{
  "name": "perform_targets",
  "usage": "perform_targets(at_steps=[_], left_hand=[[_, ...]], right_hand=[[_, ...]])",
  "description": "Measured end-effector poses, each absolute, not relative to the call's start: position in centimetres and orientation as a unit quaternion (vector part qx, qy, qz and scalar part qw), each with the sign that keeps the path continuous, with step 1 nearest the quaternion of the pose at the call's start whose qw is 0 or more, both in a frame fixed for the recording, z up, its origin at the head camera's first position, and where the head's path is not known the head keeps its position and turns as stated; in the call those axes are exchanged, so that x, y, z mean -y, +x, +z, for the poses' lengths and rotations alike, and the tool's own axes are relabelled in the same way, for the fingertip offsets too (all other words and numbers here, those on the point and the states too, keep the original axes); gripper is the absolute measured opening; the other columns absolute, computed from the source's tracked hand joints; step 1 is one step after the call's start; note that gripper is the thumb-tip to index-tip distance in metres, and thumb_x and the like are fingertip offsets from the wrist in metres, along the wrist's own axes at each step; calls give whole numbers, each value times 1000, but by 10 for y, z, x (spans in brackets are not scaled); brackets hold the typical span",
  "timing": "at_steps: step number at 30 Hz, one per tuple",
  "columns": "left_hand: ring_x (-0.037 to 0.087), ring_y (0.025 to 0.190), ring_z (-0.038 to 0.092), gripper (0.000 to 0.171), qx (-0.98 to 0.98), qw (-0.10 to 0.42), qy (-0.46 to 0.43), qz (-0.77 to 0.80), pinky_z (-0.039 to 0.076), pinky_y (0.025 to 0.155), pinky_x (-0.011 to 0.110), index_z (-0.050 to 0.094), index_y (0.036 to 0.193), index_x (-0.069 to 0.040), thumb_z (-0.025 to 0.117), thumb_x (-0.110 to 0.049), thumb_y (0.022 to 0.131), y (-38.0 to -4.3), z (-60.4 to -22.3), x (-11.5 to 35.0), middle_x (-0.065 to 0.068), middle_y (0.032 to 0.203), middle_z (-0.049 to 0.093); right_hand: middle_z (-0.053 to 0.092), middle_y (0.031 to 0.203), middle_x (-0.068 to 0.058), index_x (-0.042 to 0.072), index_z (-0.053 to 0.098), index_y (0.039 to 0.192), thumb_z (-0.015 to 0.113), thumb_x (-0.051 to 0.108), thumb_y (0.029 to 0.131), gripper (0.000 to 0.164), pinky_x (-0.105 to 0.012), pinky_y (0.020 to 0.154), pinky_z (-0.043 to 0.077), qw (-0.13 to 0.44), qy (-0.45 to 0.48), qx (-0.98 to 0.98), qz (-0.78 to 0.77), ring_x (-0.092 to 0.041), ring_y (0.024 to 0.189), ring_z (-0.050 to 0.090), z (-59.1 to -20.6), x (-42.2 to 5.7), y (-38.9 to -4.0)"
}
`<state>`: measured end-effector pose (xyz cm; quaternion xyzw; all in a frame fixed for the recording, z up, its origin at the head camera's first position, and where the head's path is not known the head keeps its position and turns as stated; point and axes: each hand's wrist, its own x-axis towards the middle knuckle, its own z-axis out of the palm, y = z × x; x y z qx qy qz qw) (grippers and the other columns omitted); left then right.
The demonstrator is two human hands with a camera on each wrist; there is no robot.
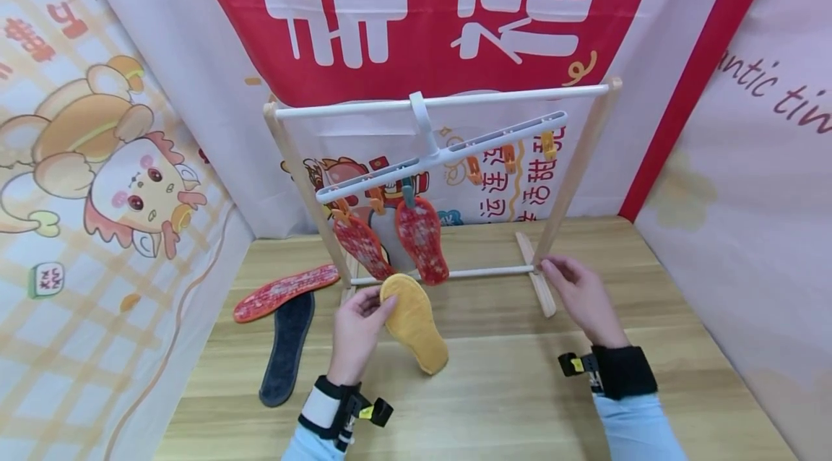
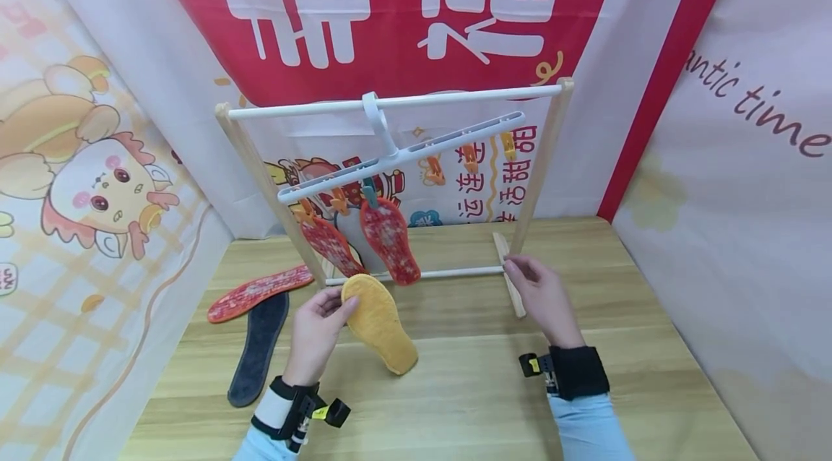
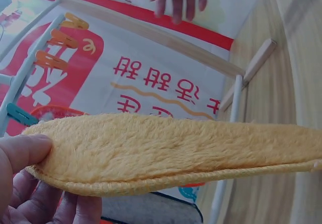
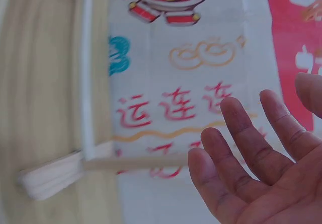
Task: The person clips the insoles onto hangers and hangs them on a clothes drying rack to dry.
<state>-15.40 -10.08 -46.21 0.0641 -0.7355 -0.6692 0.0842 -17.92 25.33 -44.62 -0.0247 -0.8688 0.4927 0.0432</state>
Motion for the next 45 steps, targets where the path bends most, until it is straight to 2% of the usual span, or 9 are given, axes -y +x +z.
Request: perform_targets(at_steps=[2, 5, 7, 17, 25, 32, 36, 40, 45], left_hand=[[4, 80, 69, 43, 737, 84, 53, -668, 56, 74, 23, 73, 107, -5, 80, -35, 76, -157, -458, 99, 12, 102, 74], [3, 80, 69, 44, 742, 86, 40, -664, 56, 74, 23, 74, 107, -5, 79, -36, 76, -161, -452, 94, 11, 101, 74], [2, 79, 69, 43, 746, 87, 33, -659, 56, 73, 22, 74, 107, -5, 79, -36, 76, -164, -448, 91, 11, 100, 75], [10, 86, 69, 45, 755, 59, 9, -653, 56, 75, 23, 73, 110, -11, 77, -42, 77, -179, -423, 72, 6, 103, 75], [12, 84, 68, 44, 750, 55, -30, -659, 57, 73, 25, 73, 111, -11, 75, -41, 79, -196, -403, 57, 7, 102, 74], [10, 81, 67, 41, 747, 60, -46, -661, 56, 70, 24, 74, 110, -10, 75, -39, 81, -205, -396, 45, 8, 100, 75], [11, 83, 69, 41, 743, 38, -39, -667, 56, 72, 25, 73, 112, -12, 74, -39, 81, -208, -393, 41, 6, 101, 74], [15, 87, 71, 40, 741, 22, -40, -670, 57, 75, 27, 73, 114, -13, 73, -37, 83, -214, -390, 38, 6, 103, 74], [17, 91, 70, 39, 748, 10, -36, -663, 57, 77, 27, 71, 117, -14, 72, -34, 84, -222, -388, 35, 6, 105, 73]], right_hand=[[66, 126, -13, 7, 60, 132, 46, 55, 93, 63, -29, 95, 50, 54, -6, 875, 482, -22, 116, 60, -434, -246, -185], [64, 129, -12, 9, 59, 134, 45, 57, 92, 65, -43, 99, 48, 56, 18, 879, 473, -29, 120, 59, -415, -234, -195], [63, 131, -13, 9, 57, 136, 46, 57, 92, 66, -46, 100, 47, 61, 37, 880, 470, -31, 122, 59, -402, -227, -203], [56, 140, -12, 13, 40, 150, 50, 56, 91, 74, -42, 103, 46, 78, 93, 874, 471, -30, 130, 54, -348, -189, -237], [54, 143, -11, 27, 32, 154, 53, 59, 87, 78, -45, 102, 47, 60, 92, 847, 520, -28, 133, 51, -324, -171, -248], [58, 137, -15, 16, 44, 147, 52, 58, 89, 73, -44, 103, 45, 78, 100, 843, 523, -29, 129, 55, -321, -162, -254], [66, 125, -15, 9, 56, 135, 54, 52, 90, 62, -39, 95, 51, 87, 117, 831, 536, -29, 118, 62, -322, -155, -256], [69, 118, -14, 8, 61, 126, 54, 49, 91, 54, -37, 91, 51, 78, 114, 822, 552, -28, 109, 64, -321, -148, -256], [70, 115, -10, 11, 61, 124, 50, 53, 91, 54, -36, 91, 50, 78, 107, 822, 554, -23, 106, 64, -320, -141, -256]])
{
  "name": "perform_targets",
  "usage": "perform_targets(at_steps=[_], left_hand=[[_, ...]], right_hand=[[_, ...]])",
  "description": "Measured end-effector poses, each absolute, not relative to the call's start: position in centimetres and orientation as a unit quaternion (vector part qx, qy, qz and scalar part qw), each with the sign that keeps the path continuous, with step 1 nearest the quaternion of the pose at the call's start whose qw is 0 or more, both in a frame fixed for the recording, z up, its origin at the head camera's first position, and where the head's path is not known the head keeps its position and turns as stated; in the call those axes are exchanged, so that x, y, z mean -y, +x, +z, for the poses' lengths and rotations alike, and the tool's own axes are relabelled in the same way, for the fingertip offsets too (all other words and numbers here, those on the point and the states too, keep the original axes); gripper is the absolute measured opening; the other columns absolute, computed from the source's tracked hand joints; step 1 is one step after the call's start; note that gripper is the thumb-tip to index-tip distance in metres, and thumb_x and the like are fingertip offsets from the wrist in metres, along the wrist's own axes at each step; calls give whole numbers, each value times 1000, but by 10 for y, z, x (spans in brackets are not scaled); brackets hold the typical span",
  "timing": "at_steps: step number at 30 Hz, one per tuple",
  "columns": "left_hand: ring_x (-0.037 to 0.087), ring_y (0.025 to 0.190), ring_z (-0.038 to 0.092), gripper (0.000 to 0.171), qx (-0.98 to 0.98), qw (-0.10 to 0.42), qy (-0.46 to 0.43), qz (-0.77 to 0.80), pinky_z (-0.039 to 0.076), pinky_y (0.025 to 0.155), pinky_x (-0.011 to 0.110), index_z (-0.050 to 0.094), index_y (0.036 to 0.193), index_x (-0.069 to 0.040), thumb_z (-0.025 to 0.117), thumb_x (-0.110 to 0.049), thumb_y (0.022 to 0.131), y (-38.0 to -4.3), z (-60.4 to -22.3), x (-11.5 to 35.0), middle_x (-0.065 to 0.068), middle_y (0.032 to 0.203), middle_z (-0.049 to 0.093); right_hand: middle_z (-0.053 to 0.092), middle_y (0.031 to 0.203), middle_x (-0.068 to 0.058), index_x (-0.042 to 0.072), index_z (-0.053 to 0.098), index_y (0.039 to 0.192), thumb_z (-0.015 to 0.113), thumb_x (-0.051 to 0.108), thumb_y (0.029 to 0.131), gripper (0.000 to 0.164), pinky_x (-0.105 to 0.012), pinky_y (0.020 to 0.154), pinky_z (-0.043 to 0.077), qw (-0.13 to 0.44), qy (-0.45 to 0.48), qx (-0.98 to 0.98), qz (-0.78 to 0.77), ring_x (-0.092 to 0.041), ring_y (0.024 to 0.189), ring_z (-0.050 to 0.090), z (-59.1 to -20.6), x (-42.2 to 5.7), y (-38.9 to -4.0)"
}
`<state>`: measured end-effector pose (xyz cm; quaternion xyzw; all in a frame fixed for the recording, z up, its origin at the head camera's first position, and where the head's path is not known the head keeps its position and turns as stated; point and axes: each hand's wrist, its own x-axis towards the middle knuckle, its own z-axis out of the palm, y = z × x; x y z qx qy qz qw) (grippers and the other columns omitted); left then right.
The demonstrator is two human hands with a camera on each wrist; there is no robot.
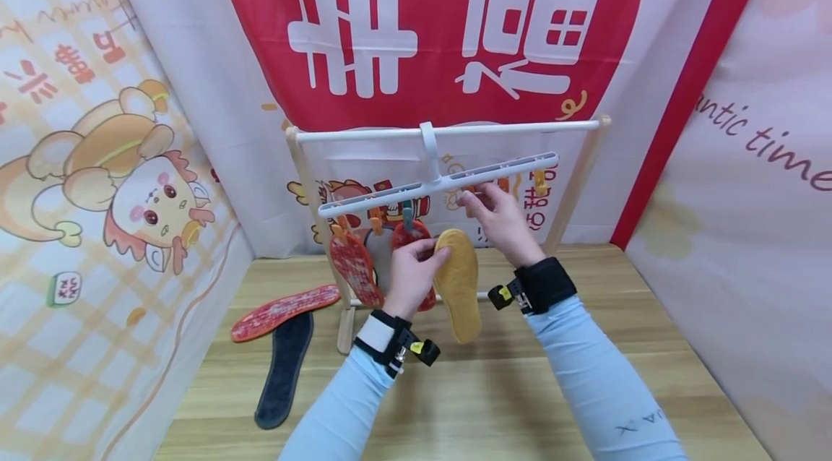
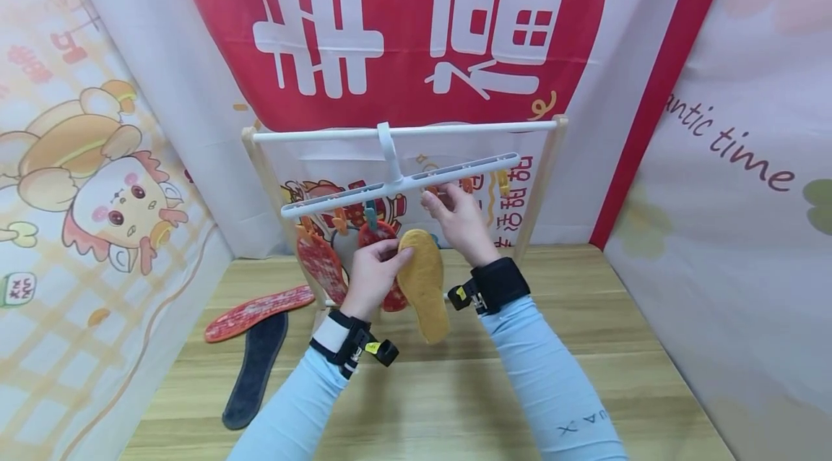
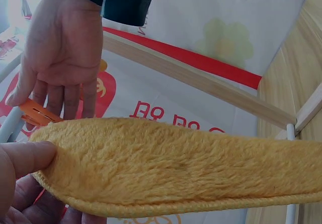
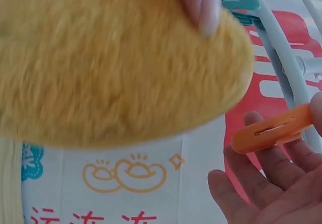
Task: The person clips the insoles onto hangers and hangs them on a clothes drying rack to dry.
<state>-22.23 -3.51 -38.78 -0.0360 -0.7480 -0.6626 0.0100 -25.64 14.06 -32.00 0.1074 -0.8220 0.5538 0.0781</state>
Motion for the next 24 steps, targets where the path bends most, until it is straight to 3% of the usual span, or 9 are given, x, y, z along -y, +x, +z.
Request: perform_targets(at_steps=[5, 8, 11, 16, 24], left_hand=[[18, 90, 69, 36, 767, 15, -36, -641, 56, 75, 25, 71, 116, -11, 71, -30, 85, -229, -389, 32, 6, 103, 73], [18, 90, 68, 34, 777, 22, -36, -628, 55, 74, 25, 72, 114, -11, 70, -29, 86, -234, -389, 30, 5, 100, 73], [18, 91, 67, 33, 783, 15, -33, -621, 55, 74, 25, 72, 115, -11, 70, -29, 86, -238, -389, 26, 4, 101, 73], [20, 94, 69, 36, 791, 16, -30, -611, 56, 75, 25, 71, 116, -11, 70, -30, 86, -241, -388, 20, 5, 104, 73], [19, 95, 70, 35, 792, 16, -33, -610, 56, 77, 25, 72, 116, -12, 70, -31, 86, -241, -383, 17, 3, 106, 74]], right_hand=[[70, 113, -11, 8, 62, 122, 50, 49, 91, 53, -28, 84, 49, 101, 109, 802, 579, -13, 98, 63, -326, -135, -257], [70, 111, -13, 8, 63, 120, 48, 47, 92, 50, -22, 68, 45, 114, 105, 792, 591, -9, 77, 57, -328, -131, -258], [70, 110, -15, 8, 65, 118, 47, 45, 93, 48, -22, 64, 41, 122, 95, 783, 603, -9, 70, 49, -329, -128, -257], [69, 111, -20, 1, 64, 117, 48, 42, 94, 50, -26, 86, 40, 122, 85, 759, 634, -12, 89, 55, -328, -124, -256], [70, 110, -18, 1, 64, 119, 48, 43, 93, 52, -32, 100, 41, 122, 80, 748, 648, -19, 114, 59, -327, -121, -256]])
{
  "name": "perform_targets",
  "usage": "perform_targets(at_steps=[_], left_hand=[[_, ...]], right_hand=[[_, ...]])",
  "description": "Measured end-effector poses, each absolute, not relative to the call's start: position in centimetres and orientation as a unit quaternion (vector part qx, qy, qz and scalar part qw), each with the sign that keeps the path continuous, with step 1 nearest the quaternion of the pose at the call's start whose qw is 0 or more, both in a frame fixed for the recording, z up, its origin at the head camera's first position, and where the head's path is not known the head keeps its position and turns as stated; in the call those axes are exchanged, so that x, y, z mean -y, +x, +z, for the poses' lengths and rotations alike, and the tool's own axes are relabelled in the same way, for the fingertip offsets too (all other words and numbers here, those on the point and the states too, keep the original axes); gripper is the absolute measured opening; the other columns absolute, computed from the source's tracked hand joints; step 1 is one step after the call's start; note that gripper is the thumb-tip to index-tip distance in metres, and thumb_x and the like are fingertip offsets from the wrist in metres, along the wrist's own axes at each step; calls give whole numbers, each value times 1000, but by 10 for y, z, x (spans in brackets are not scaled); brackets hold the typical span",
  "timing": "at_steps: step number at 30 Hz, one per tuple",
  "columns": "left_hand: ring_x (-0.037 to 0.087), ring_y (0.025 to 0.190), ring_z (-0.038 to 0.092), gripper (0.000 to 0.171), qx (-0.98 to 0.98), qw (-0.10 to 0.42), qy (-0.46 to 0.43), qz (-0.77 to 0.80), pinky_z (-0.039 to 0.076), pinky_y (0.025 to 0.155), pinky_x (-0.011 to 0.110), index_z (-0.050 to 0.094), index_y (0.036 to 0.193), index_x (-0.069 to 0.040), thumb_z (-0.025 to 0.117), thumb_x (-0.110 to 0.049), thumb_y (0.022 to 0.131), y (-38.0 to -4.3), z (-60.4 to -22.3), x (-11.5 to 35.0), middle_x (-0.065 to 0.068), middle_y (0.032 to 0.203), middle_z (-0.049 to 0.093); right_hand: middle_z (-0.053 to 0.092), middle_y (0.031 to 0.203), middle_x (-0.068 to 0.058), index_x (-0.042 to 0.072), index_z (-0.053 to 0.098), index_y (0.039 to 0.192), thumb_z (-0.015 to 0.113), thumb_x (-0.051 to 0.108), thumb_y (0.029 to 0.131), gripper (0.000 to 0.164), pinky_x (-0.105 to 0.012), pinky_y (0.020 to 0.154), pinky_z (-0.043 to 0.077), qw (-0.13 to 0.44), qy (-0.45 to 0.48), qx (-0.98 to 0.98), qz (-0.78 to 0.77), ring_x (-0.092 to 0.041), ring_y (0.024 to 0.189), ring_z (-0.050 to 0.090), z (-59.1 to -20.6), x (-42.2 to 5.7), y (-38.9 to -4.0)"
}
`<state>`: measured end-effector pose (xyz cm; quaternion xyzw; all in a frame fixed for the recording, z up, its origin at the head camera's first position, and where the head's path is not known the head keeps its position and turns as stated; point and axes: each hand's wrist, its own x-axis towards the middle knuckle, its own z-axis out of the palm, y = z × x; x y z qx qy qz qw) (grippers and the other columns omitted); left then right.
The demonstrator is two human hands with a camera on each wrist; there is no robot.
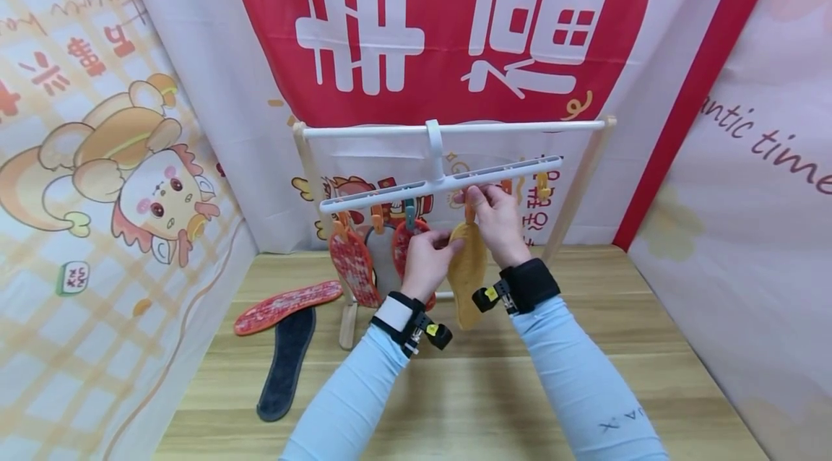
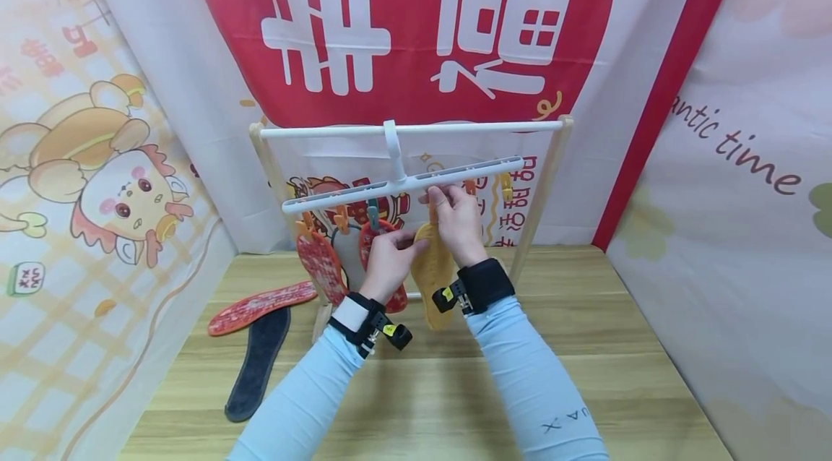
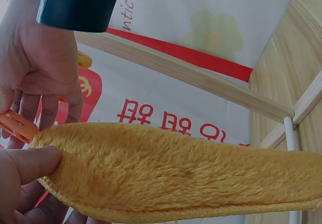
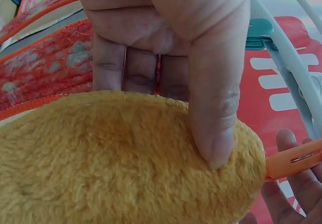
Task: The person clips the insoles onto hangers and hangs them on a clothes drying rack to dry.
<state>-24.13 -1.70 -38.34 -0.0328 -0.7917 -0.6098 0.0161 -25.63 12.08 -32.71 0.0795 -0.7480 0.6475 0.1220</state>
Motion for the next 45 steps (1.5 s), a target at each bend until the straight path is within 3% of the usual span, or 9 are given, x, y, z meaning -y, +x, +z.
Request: perform_targets(at_steps=[9, 16, 22, 31, 37, 45], left_hand=[[19, 97, 69, 35, 786, 26, -43, -617, 56, 78, 26, 71, 117, -12, 69, -29, 87, -242, -375, 18, 4, 108, 73], [18, 98, 69, 34, 784, 26, -46, -618, 56, 79, 26, 71, 117, -15, 69, -30, 86, -243, -372, 19, 2, 110, 73], [17, 100, 70, 35, 780, 16, -34, -625, 56, 81, 27, 70, 118, -16, 70, -31, 86, -245, -367, 18, 1, 110, 73], [17, 101, 70, 33, 775, 14, -24, -632, 56, 81, 27, 71, 114, -18, 74, -27, 82, -246, -365, 18, 0, 109, 73], [19, 103, 70, 35, 774, 21, -26, -632, 56, 81, 27, 70, 116, -17, 74, -27, 82, -247, -367, 19, 2, 111, 73], [21, 107, 68, 39, 780, 36, -30, -625, 56, 84, 27, 66, 123, -15, 70, -26, 86, -244, -370, 18, 5, 117, 71]], right_hand=[[70, 111, -17, 5, 65, 120, 48, 43, 94, 50, -34, 98, 44, 115, 71, 740, 659, -21, 113, 61, -324, -118, -256], [69, 110, -21, -1, 65, 119, 47, 42, 94, 52, -28, 87, 46, 117, 71, 741, 657, -15, 94, 61, -325, -117, -256], [69, 111, -21, 1, 65, 118, 46, 43, 94, 51, -27, 92, 44, 114, 72, 742, 657, -18, 107, 61, -326, -118, -257], [69, 112, -19, 1, 64, 118, 45, 46, 94, 55, -29, 94, 43, 114, 67, 757, 640, -19, 110, 59, -328, -118, -254], [70, 112, -18, 3, 64, 120, 46, 41, 96, 49, -30, 91, 43, 111, 79, 768, 626, -21, 108, 59, -329, -119, -254], [70, 116, -11, 13, 62, 128, 50, 57, 89, 60, -41, 106, 39, 78, 82, 773, 625, -21, 121, 58, -330, -123, -252]])
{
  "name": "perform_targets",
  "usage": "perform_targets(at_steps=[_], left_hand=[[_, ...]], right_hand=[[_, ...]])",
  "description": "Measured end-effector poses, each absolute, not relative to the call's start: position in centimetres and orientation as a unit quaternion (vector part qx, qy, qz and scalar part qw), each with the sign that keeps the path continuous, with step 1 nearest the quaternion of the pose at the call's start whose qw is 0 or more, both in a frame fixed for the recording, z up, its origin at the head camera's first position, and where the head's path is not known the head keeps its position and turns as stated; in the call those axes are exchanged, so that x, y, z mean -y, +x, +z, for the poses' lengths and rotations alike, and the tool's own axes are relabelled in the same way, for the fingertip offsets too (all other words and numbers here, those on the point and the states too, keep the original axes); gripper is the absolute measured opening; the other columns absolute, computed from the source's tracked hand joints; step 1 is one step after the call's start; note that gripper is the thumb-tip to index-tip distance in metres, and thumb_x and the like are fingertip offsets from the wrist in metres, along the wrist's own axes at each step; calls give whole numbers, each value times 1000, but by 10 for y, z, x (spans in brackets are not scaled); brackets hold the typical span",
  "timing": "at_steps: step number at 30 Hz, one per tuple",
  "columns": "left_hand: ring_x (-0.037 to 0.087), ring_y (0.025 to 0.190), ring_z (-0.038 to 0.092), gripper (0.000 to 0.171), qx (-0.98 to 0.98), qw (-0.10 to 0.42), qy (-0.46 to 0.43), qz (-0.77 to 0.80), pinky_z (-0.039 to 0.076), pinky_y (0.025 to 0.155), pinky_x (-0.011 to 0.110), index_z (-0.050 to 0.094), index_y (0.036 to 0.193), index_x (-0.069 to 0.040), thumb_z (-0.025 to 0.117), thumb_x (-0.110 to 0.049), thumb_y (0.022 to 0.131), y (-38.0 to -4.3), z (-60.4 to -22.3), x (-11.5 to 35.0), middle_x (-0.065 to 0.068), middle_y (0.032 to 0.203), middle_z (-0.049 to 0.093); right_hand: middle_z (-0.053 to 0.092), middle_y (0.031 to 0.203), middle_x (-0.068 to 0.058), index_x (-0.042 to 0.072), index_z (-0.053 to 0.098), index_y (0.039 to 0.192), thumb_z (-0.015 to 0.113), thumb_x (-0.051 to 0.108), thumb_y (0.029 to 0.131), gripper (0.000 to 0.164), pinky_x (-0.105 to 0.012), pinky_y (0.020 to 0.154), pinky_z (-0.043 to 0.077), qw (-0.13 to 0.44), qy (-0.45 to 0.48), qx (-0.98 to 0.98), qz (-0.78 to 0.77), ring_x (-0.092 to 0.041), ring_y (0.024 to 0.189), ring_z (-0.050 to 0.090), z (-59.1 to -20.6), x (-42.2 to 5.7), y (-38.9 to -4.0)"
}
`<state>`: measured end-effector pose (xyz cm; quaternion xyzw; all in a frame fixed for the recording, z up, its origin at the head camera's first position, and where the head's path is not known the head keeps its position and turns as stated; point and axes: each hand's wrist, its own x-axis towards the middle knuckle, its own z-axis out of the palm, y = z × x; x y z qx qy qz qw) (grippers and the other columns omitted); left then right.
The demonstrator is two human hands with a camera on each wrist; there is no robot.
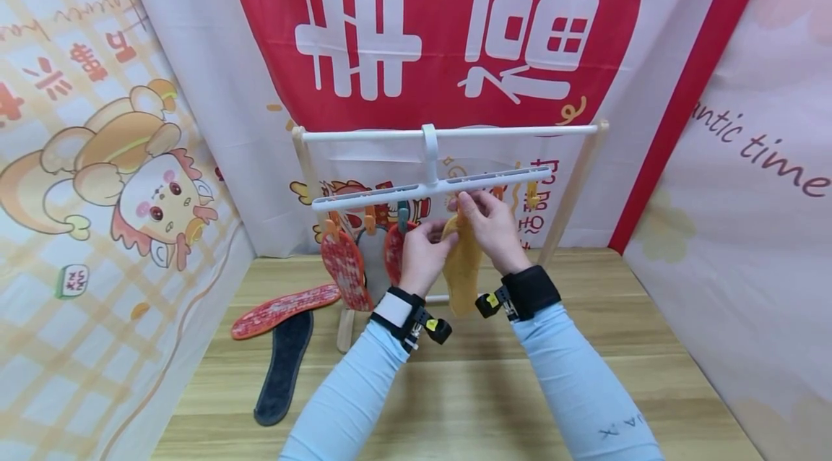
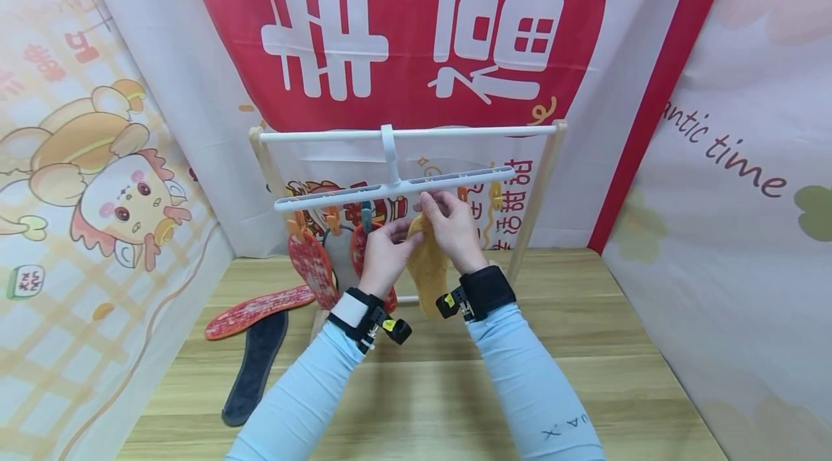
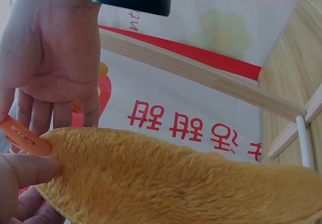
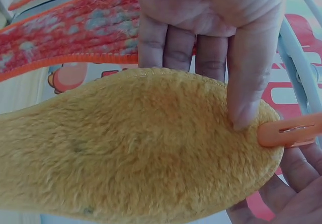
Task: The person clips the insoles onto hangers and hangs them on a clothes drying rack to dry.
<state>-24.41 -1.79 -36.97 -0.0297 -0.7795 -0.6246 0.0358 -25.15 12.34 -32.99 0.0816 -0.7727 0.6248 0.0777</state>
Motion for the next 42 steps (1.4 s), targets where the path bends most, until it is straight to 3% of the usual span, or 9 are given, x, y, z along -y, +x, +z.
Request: perform_targets(at_steps=[9, 21, 30, 42], left_hand=[[22, 115, 65, 45, 781, 11, -20, -624, 55, 90, 31, 60, 132, -14, 67, -24, 88, -241, -378, 16, 6, 126, 67], [23, 112, 65, 39, 782, 14, -60, -620, 55, 85, 26, 63, 126, -12, 67, -20, 88, -239, -385, 11, 7, 121, 68], [22, 109, 66, 41, 779, -2, -52, -625, 55, 84, 27, 63, 128, -14, 67, -20, 87, -240, -390, 11, 7, 118, 69], [24, 113, 67, 49, 771, -25, -47, -635, 55, 87, 28, 58, 136, -13, 66, -23, 88, -236, -399, 16, 9, 129, 65]], right_hand=[[67, 122, -16, 11, 55, 137, 48, 58, 89, 67, -40, 105, 43, 69, 87, 782, 613, -27, 121, 59, -338, -126, -251], [64, 129, -16, 5, 54, 139, 49, 63, 86, 78, -41, 105, 44, 86, 92, 808, 576, -28, 125, 58, -342, -136, -254], [64, 129, -18, 2, 54, 138, 52, 59, 87, 77, -41, 102, 46, 87, 96, 817, 562, -31, 123, 60, -341, -140, -254], [64, 129, -16, 4, 58, 132, 53, 59, 87, 71, -42, 101, 47, 105, 108, 831, 536, -31, 123, 60, -356, -148, -249]])
